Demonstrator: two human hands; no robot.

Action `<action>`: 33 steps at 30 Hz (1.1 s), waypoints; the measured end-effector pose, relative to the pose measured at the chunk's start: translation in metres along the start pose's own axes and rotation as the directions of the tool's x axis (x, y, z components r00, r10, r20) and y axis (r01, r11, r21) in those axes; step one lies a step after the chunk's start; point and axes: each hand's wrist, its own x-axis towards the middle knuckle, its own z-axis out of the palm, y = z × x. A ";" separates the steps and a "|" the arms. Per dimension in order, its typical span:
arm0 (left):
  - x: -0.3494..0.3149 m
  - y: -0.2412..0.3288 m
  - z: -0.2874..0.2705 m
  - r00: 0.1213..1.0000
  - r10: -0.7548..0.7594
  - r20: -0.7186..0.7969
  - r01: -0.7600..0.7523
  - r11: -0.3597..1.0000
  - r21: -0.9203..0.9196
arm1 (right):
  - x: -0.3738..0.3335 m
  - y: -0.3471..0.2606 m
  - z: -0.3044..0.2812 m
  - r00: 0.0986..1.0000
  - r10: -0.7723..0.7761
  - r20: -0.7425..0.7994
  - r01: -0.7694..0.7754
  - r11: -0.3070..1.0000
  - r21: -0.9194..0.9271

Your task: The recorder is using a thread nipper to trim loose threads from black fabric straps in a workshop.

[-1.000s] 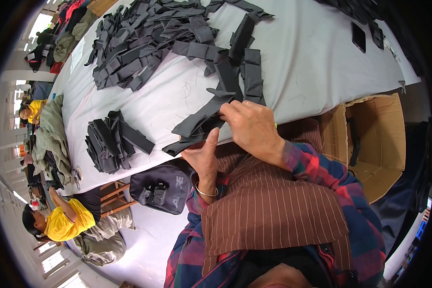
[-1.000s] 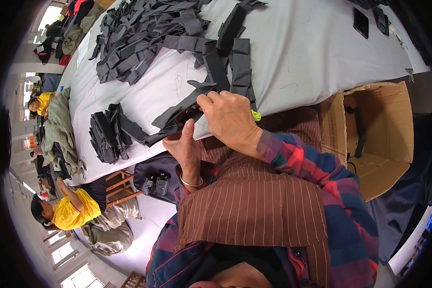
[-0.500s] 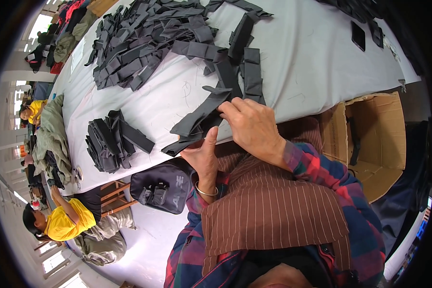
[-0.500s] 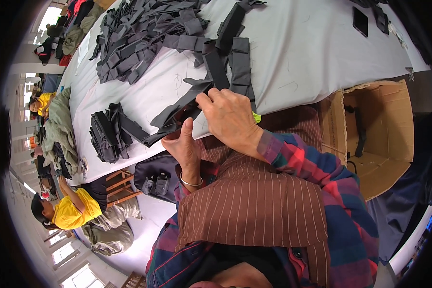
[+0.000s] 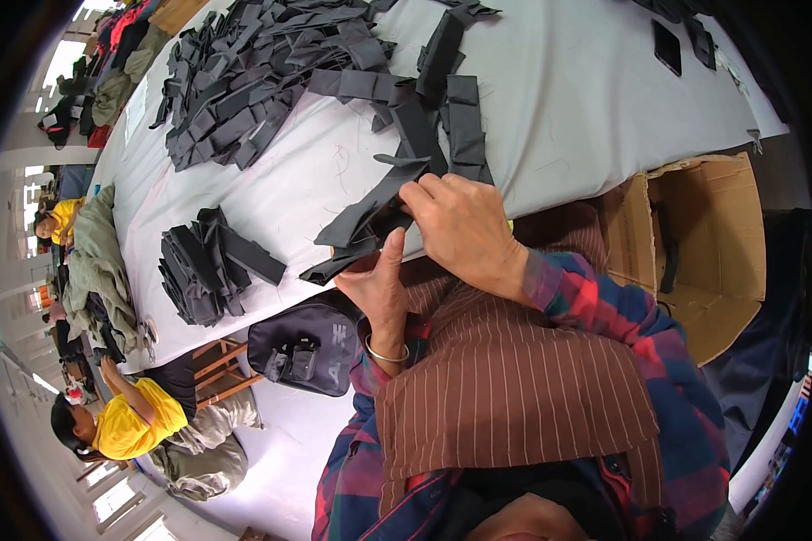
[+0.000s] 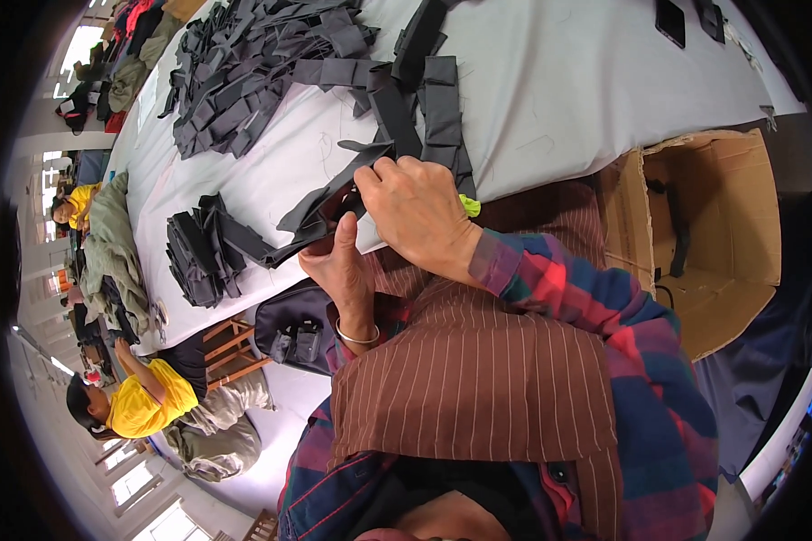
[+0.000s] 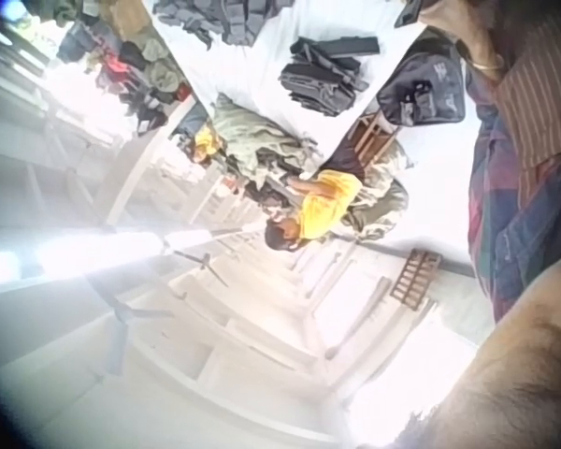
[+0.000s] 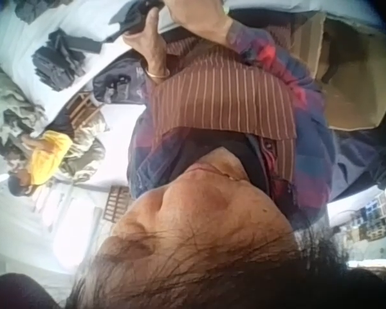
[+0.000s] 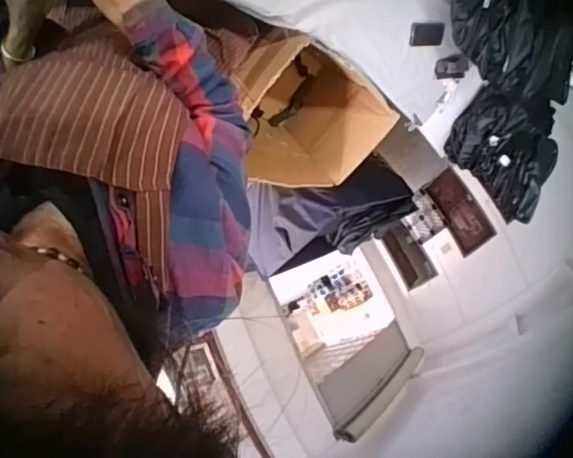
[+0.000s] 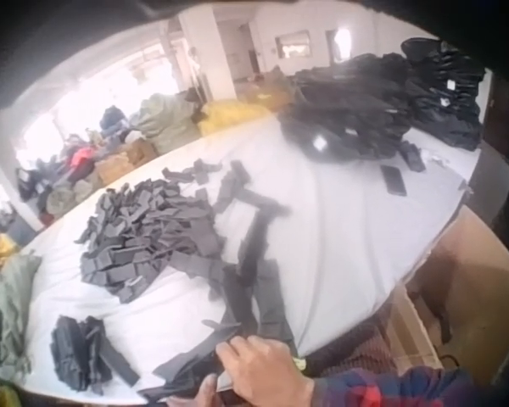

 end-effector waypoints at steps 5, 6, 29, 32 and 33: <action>0.000 0.001 0.006 0.999 0.037 -0.006 -0.037 0.998 0.054 | -0.001 0.005 -0.001 1.000 -0.007 0.013 0.007 1.000 -0.012; -0.002 0.003 0.006 0.999 0.035 -0.001 -0.035 0.997 0.068 | -0.002 0.006 -0.001 1.000 -0.005 0.018 0.005 1.000 -0.002; 0.017 0.013 -0.004 0.919 -0.293 0.262 0.332 0.936 -0.116 | 0.007 0.029 -0.009 0.990 0.000 -0.144 0.040 0.960 0.277; 0.015 0.016 -0.002 0.922 -0.314 0.228 0.346 0.931 -0.114 | 0.006 0.032 -0.006 0.987 0.049 -0.150 0.000 0.949 0.314; 0.014 0.017 0.000 0.924 -0.310 0.225 0.341 0.933 -0.118 | 0.006 0.032 -0.007 0.986 0.092 -0.137 -0.037 0.933 0.358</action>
